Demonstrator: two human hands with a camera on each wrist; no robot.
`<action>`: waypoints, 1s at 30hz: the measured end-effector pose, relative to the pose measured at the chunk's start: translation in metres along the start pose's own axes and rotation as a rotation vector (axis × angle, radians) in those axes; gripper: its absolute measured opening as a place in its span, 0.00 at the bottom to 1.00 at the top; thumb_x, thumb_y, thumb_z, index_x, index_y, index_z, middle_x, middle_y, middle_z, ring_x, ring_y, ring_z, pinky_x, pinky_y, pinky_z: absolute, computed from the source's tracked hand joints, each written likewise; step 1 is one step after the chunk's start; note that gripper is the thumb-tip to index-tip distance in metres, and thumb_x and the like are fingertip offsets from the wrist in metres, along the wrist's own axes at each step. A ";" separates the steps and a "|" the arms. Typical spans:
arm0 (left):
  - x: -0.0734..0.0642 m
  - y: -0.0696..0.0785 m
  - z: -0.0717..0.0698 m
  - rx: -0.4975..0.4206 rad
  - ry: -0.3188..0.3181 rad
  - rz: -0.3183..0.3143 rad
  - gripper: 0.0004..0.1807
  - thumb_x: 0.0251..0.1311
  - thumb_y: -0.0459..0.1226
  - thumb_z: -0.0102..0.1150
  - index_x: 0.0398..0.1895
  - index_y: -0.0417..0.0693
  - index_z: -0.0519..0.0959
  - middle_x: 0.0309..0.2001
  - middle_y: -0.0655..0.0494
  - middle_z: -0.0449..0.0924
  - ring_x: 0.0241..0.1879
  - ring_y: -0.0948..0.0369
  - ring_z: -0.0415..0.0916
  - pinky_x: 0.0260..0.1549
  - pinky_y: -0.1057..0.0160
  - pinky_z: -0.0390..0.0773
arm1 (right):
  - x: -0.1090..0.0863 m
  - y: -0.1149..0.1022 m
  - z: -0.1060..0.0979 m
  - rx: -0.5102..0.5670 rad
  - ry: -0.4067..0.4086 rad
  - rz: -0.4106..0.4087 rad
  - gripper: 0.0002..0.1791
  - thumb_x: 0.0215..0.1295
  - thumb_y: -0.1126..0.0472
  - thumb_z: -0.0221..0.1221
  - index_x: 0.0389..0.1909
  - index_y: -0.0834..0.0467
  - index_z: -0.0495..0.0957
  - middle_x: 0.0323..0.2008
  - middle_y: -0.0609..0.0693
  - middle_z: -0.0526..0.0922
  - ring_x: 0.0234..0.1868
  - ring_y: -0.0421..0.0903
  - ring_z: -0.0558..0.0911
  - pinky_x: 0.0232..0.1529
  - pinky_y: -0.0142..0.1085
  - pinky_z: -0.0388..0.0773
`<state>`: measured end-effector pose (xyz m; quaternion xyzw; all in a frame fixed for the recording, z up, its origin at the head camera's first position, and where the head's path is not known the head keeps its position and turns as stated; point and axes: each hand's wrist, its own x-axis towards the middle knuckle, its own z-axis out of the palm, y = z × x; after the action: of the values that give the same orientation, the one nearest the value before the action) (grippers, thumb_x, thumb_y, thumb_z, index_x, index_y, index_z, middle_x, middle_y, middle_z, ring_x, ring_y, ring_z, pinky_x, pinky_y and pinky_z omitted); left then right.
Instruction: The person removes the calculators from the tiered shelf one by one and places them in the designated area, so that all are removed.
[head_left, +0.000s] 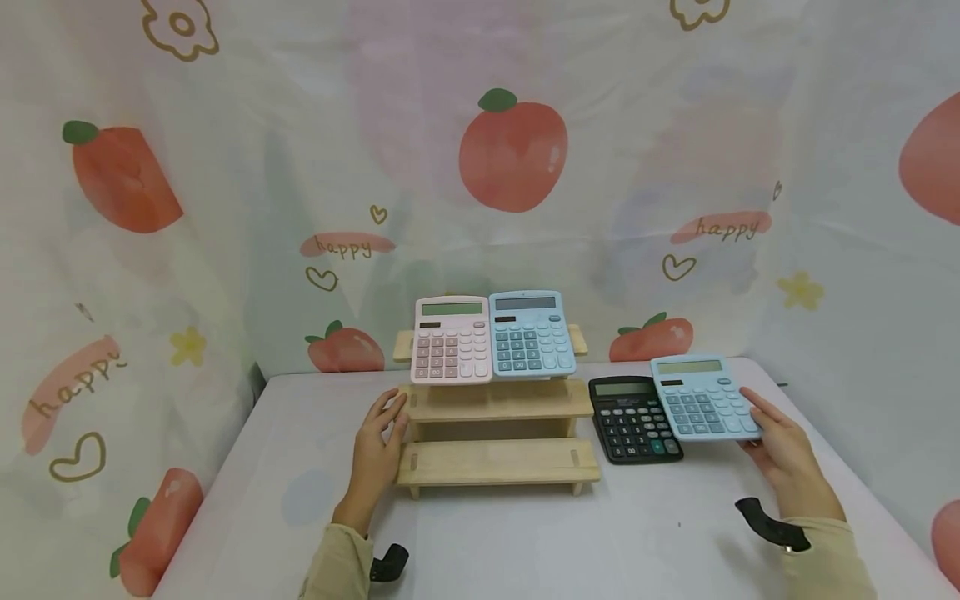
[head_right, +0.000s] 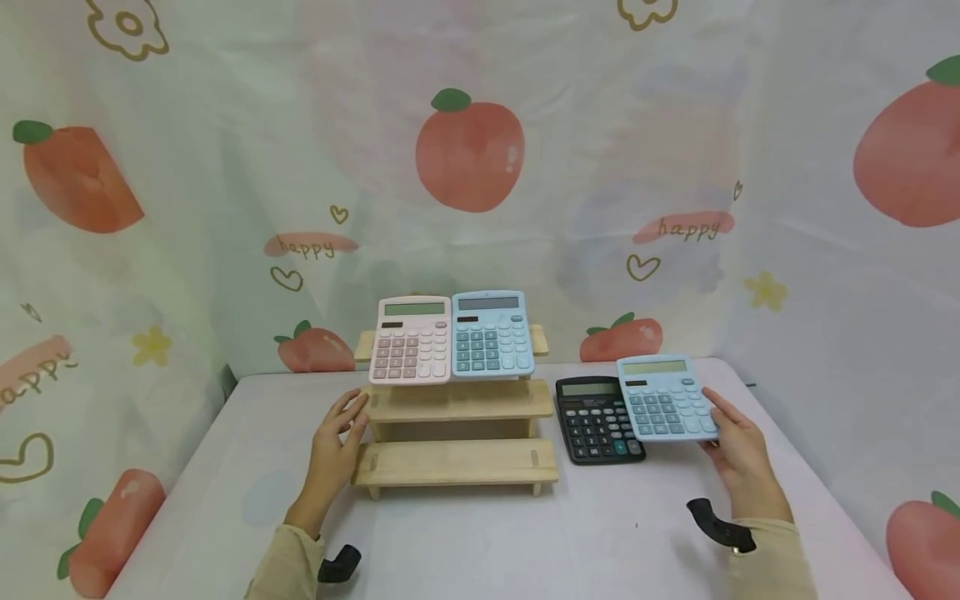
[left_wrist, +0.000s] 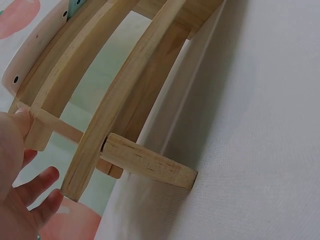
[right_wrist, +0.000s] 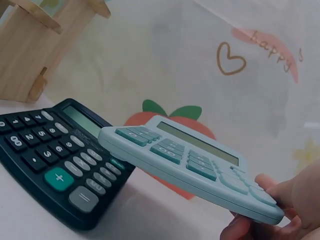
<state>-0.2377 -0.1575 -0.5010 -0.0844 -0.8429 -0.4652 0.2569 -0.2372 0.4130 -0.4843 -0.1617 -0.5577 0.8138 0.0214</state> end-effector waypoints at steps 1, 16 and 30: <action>0.000 0.000 0.000 -0.001 -0.001 -0.001 0.21 0.73 0.38 0.56 0.64 0.35 0.77 0.69 0.41 0.73 0.66 0.41 0.73 0.56 0.38 0.78 | 0.001 -0.001 -0.002 0.000 -0.002 0.002 0.26 0.79 0.54 0.50 0.74 0.42 0.63 0.39 0.26 0.81 0.42 0.27 0.81 0.39 0.25 0.80; 0.000 -0.001 0.001 -0.007 0.005 0.013 0.22 0.72 0.37 0.57 0.64 0.35 0.77 0.69 0.40 0.72 0.66 0.41 0.73 0.54 0.38 0.79 | 0.019 0.012 -0.026 -0.101 0.122 0.124 0.29 0.81 0.50 0.44 0.79 0.39 0.52 0.80 0.29 0.45 0.65 0.26 0.67 0.38 0.18 0.76; -0.001 -0.001 0.002 0.005 0.018 0.027 0.21 0.72 0.36 0.57 0.64 0.35 0.77 0.68 0.41 0.73 0.66 0.41 0.73 0.53 0.39 0.80 | 0.022 0.008 -0.026 -0.277 0.122 0.180 0.29 0.83 0.50 0.37 0.80 0.42 0.47 0.82 0.36 0.38 0.64 0.29 0.65 0.36 0.17 0.74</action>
<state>-0.2379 -0.1565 -0.5024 -0.0911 -0.8405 -0.4604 0.2708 -0.2489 0.4383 -0.5053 -0.2615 -0.6455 0.7164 -0.0406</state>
